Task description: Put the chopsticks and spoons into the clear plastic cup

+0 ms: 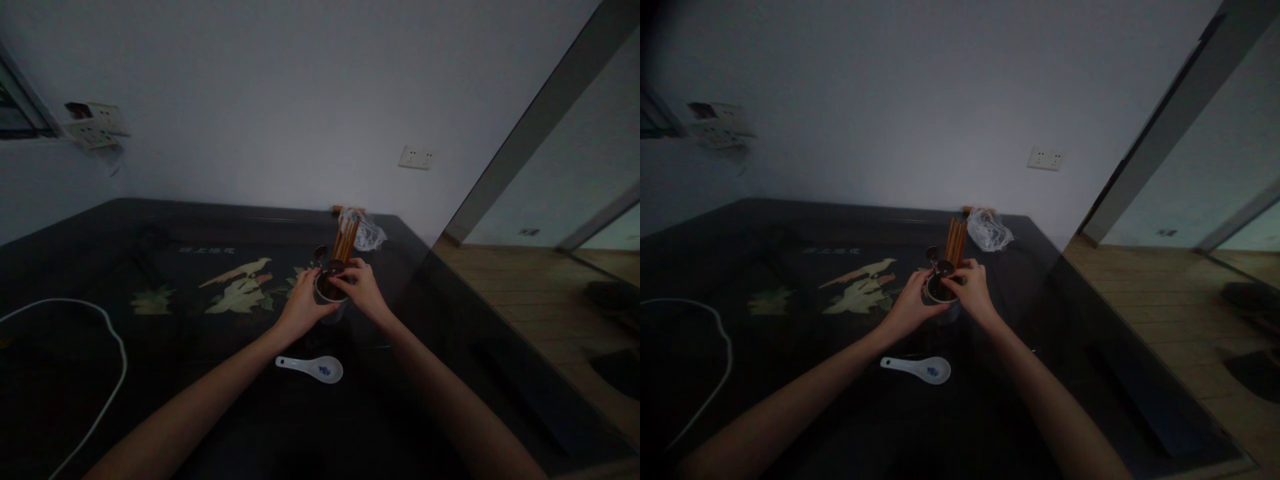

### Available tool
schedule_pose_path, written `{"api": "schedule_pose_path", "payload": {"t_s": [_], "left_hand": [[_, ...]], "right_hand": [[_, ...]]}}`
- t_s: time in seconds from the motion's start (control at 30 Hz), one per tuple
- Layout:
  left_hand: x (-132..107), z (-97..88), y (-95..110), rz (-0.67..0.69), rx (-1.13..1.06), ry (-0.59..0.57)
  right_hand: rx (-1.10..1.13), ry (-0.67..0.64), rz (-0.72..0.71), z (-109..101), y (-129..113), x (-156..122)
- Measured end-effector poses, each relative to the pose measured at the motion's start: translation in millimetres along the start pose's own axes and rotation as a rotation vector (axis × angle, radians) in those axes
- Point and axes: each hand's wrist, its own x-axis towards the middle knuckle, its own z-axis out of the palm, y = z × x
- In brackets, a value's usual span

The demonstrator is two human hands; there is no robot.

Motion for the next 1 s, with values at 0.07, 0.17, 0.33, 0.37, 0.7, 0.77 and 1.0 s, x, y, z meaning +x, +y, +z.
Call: {"api": "schedule_pose_path", "payload": {"t_s": [0.07, 0.17, 0.33, 0.37, 0.7, 0.77, 1.0], "left_hand": [[0, -0.3, 1, -0.01, 0.014, -0.006], [1, 0.1, 0, -0.035, 0.004, -0.021], [0, 1.5, 0, -0.061, -0.11, -0.053], [0, 1.5, 0, -0.066, -0.121, -0.057], [0, 3.5, 0, -0.032, -0.125, -0.041], [0, 5.0, -4, -0.023, -0.144, -0.041], [0, 2.9, -3, -0.023, -0.117, -0.069]], "right_hand": [[-0.009, -0.022, -0.001, 1, 1, 0], [-0.023, -0.073, -0.005, 1, 1, 1], [-0.052, -0.149, -0.013, -2, -3, 5], [-0.062, -0.159, -0.013, -3, -4, 6], [-0.186, -0.13, 0.02, -10, -19, 4], [-0.199, -0.107, 0.028, -14, -24, 1], [-0.098, 0.109, -0.037, -36, -25, -27]]}}
